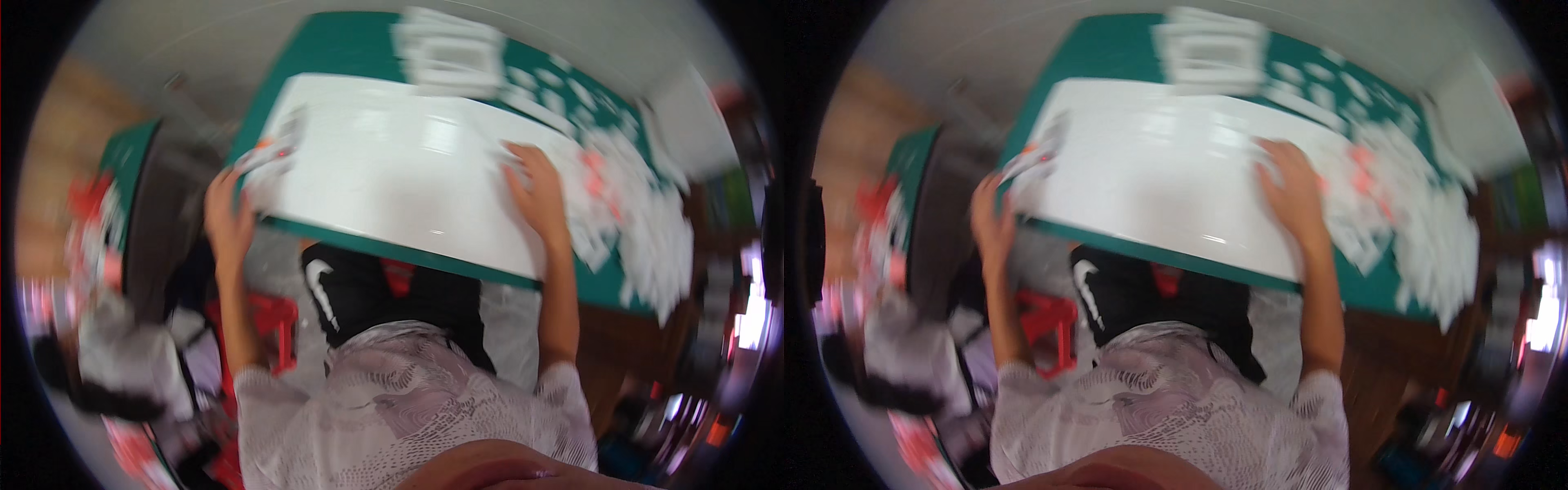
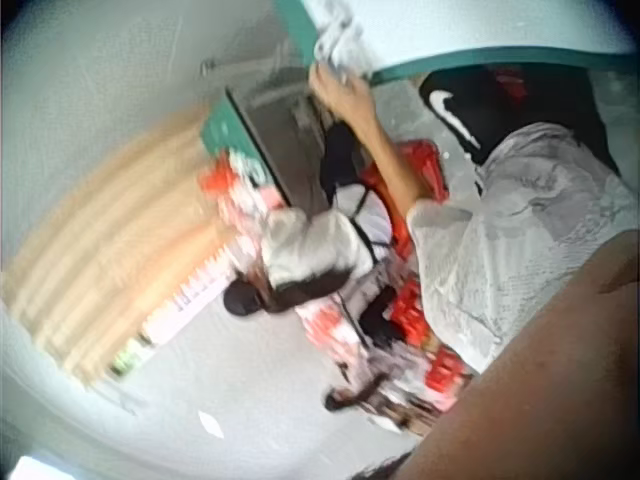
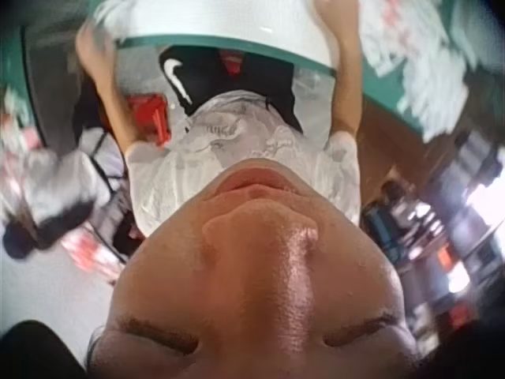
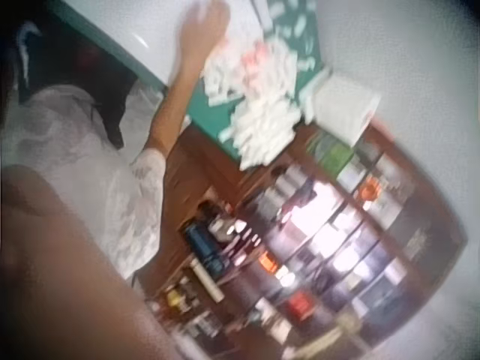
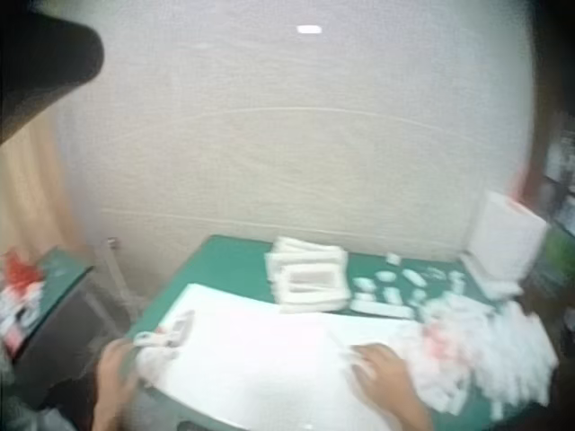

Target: Use a hot glue gun to join pieces of white foam together into larger rectangular structures.

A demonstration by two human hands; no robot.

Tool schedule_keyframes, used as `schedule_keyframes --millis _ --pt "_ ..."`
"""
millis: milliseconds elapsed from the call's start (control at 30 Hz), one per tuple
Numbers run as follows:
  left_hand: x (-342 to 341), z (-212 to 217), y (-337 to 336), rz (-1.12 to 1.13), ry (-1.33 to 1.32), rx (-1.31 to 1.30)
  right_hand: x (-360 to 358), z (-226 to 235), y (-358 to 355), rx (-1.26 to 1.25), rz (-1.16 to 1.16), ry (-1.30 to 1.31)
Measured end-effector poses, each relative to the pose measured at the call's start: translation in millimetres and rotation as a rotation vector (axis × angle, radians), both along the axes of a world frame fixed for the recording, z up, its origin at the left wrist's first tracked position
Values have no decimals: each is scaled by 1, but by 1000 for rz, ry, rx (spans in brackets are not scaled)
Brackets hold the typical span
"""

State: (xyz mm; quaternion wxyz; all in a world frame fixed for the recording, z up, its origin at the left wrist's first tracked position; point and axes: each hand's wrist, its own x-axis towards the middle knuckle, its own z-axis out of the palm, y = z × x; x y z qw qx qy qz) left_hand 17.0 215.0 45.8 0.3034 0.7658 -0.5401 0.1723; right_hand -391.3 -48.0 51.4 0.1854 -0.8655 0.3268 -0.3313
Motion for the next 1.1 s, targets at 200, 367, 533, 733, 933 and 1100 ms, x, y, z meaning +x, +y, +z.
schedule_keyframes --millis 200,367,533,733,933,1100 --pt "-82 -45 -8 -142 154 -182 -43 37 41 -133 -169 1" --pt "-135 -62 -55 -395 263 -46 -105 17 77 -138 -406 12" --pt "-141 -57 -61 -435 223 20 -143 -6 111 -82 -604 26" --pt "-135 -63 -58 -485 143 -36 -184 -18 128 -164 -821 41" --pt "-137 -61 -57 -468 162 -62 -186 -21 142 -101 -828 73" --pt "-137 -60 -58 -487 157 -59 -184 -23 146 -39 -816 62"
